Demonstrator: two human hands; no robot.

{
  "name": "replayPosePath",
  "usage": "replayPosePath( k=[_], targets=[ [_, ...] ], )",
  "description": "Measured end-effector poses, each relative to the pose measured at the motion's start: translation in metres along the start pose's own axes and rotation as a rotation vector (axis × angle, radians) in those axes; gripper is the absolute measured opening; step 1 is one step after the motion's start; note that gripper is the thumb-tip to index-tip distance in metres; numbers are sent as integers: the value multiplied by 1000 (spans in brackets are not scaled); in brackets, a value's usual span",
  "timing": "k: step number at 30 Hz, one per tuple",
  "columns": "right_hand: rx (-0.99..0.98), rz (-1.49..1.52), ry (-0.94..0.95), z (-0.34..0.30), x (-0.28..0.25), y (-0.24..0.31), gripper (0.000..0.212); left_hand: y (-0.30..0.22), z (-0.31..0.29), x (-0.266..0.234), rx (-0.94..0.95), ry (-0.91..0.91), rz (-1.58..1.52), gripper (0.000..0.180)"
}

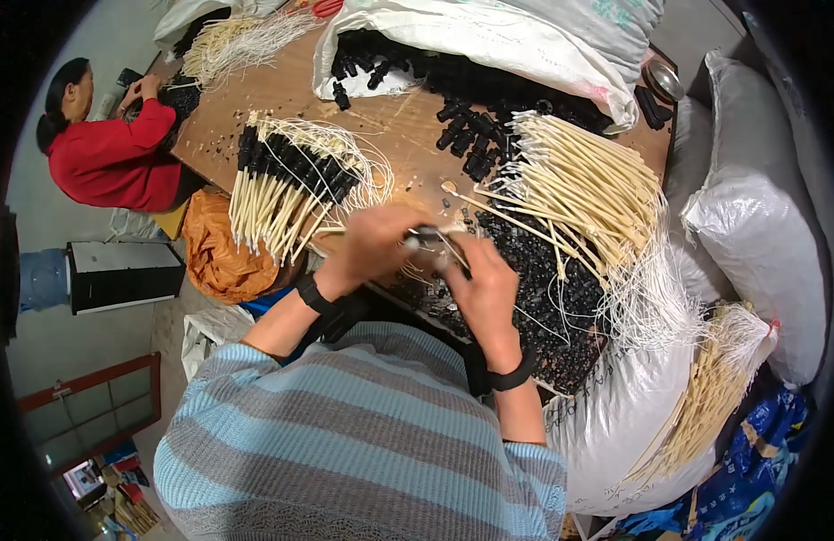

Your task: The person assembles components by hand, picking up a black plastic part and a white corded tube, fitting them together, and then sliding a small white ring over the connection. They repeat this process for each assembly, placing the finished pieces onto a growing pile on the table.

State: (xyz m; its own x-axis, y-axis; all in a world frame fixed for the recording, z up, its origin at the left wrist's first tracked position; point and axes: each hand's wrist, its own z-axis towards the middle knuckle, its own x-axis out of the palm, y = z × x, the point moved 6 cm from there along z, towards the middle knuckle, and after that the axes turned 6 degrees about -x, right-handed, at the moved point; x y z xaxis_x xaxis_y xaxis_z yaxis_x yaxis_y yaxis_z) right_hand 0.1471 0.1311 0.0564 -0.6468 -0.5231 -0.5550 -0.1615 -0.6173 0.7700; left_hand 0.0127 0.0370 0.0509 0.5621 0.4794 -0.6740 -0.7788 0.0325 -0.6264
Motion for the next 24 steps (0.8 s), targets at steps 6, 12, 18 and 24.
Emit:
replayPosePath(
  k=[6,12,18,24],
  targets=[
    [-151,-238,192,-10,-3,2,25,44,-20,-58,-327,-329,644,30],
    [-36,-510,22,9,-24,-37,12,46,32,-1,-174,-216,253,34],
    [-63,-819,-16,17,-35,-73,8,125,103,55,-372,32,292,26],
    [-129,-553,-1,6,-47,-49,11,105,84,30,-499,109,219,16]
  ],
)
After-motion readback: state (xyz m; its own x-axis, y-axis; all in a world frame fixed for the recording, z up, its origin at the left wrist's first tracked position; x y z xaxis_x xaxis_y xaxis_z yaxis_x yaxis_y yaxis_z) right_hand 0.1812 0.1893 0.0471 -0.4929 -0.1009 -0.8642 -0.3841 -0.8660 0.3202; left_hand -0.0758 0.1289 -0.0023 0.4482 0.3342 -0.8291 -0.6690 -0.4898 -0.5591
